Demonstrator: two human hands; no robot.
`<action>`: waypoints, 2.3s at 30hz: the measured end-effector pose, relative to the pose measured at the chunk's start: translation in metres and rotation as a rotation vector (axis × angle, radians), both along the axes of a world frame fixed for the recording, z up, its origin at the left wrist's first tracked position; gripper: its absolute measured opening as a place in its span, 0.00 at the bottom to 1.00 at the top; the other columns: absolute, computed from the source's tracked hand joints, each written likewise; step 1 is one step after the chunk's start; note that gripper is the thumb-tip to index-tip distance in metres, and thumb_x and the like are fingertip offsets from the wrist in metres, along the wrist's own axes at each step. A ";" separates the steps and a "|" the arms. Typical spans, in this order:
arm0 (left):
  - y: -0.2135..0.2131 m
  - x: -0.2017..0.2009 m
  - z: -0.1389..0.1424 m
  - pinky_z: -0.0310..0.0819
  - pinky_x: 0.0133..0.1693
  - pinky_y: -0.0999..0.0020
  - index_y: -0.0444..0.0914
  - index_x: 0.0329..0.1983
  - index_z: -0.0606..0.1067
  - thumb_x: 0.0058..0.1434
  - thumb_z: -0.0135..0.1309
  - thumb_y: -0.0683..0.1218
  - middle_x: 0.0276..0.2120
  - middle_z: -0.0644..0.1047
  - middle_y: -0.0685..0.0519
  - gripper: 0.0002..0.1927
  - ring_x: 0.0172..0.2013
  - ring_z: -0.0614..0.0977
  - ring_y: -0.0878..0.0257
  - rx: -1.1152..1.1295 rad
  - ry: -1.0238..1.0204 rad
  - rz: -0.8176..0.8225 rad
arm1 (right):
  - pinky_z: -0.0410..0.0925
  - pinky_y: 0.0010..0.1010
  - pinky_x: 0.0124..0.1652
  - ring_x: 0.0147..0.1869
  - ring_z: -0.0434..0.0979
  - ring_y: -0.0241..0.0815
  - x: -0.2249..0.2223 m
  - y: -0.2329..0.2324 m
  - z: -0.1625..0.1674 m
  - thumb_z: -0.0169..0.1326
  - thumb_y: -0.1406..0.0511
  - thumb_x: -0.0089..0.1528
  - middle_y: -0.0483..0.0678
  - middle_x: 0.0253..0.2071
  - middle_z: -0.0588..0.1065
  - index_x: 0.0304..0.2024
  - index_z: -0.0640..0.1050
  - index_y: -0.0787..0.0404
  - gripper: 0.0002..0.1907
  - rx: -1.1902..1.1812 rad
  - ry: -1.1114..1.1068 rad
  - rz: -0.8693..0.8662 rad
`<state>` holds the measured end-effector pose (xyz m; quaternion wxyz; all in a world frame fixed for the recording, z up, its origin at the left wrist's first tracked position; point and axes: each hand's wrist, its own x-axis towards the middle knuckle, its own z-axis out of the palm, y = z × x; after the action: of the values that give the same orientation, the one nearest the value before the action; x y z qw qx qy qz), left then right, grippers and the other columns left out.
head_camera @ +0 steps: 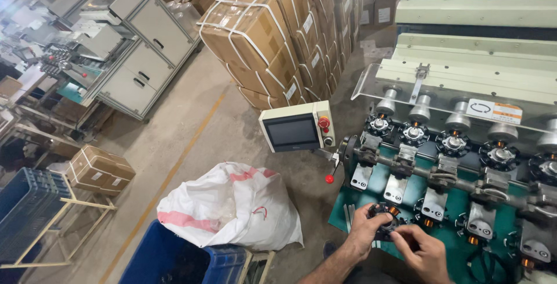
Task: The person stands at an industrial multi-station machine, picks up black cylindrical wound components, turns and fits them by hand, and reaches into a blue bin to retrieve more parts. They also handle a roll of tape and small white strips on the machine table while working with the components.
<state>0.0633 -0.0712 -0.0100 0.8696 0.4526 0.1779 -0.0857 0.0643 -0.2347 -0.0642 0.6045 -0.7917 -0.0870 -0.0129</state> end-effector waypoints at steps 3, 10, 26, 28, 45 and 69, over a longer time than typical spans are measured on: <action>-0.018 -0.014 0.006 0.83 0.32 0.62 0.35 0.44 0.74 0.64 0.58 0.42 0.35 0.79 0.51 0.08 0.31 0.83 0.61 0.026 0.070 -0.072 | 0.62 0.23 0.27 0.26 0.67 0.28 -0.017 -0.057 -0.012 0.64 0.65 0.58 0.42 0.22 0.73 0.38 0.82 0.60 0.08 0.041 0.242 -0.221; -0.054 0.001 -0.006 0.84 0.32 0.60 0.35 0.46 0.74 0.64 0.59 0.42 0.36 0.79 0.49 0.10 0.32 0.84 0.59 0.048 0.084 -0.157 | 0.63 0.30 0.32 0.33 0.68 0.32 0.030 -0.193 0.006 0.63 0.58 0.56 0.43 0.29 0.73 0.44 0.79 0.55 0.16 -0.720 0.554 -0.539; 0.002 -0.117 -0.009 0.81 0.31 0.61 0.33 0.45 0.72 0.65 0.59 0.40 0.35 0.78 0.49 0.09 0.32 0.82 0.59 -0.005 -0.001 -0.292 | 0.64 0.44 0.45 0.50 0.71 0.43 -0.052 -0.206 0.015 0.61 0.44 0.51 0.46 0.45 0.75 0.57 0.72 0.43 0.34 -1.116 0.771 -0.336; 0.004 -0.122 -0.009 0.81 0.31 0.62 0.33 0.46 0.73 0.65 0.59 0.40 0.35 0.78 0.48 0.09 0.32 0.82 0.59 -0.031 0.021 -0.306 | 0.64 0.46 0.47 0.52 0.71 0.44 -0.056 -0.208 0.009 0.60 0.43 0.50 0.47 0.47 0.75 0.59 0.71 0.42 0.36 -1.122 0.794 -0.342; -0.030 -0.106 -0.007 0.83 0.30 0.62 0.35 0.41 0.74 0.62 0.59 0.41 0.32 0.78 0.52 0.08 0.30 0.83 0.62 0.059 0.140 -0.338 | 0.64 0.60 0.62 0.71 0.73 0.54 -0.064 -0.231 0.012 0.58 0.28 0.47 0.49 0.65 0.76 0.72 0.65 0.32 0.53 -1.094 0.830 -0.309; 0.123 -0.027 -0.127 0.84 0.31 0.61 0.33 0.45 0.74 0.64 0.56 0.43 0.35 0.79 0.50 0.10 0.32 0.83 0.60 0.089 0.315 0.095 | 0.69 0.26 0.27 0.28 0.78 0.33 -0.042 0.051 -0.186 0.58 0.64 0.63 0.45 0.30 0.80 0.37 0.81 0.63 0.07 0.471 1.320 -0.322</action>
<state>0.0358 0.0520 -0.1370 0.8130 0.4628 0.3369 -0.1063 0.0227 -0.1841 -0.2505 0.6765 -0.4859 0.4195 0.3609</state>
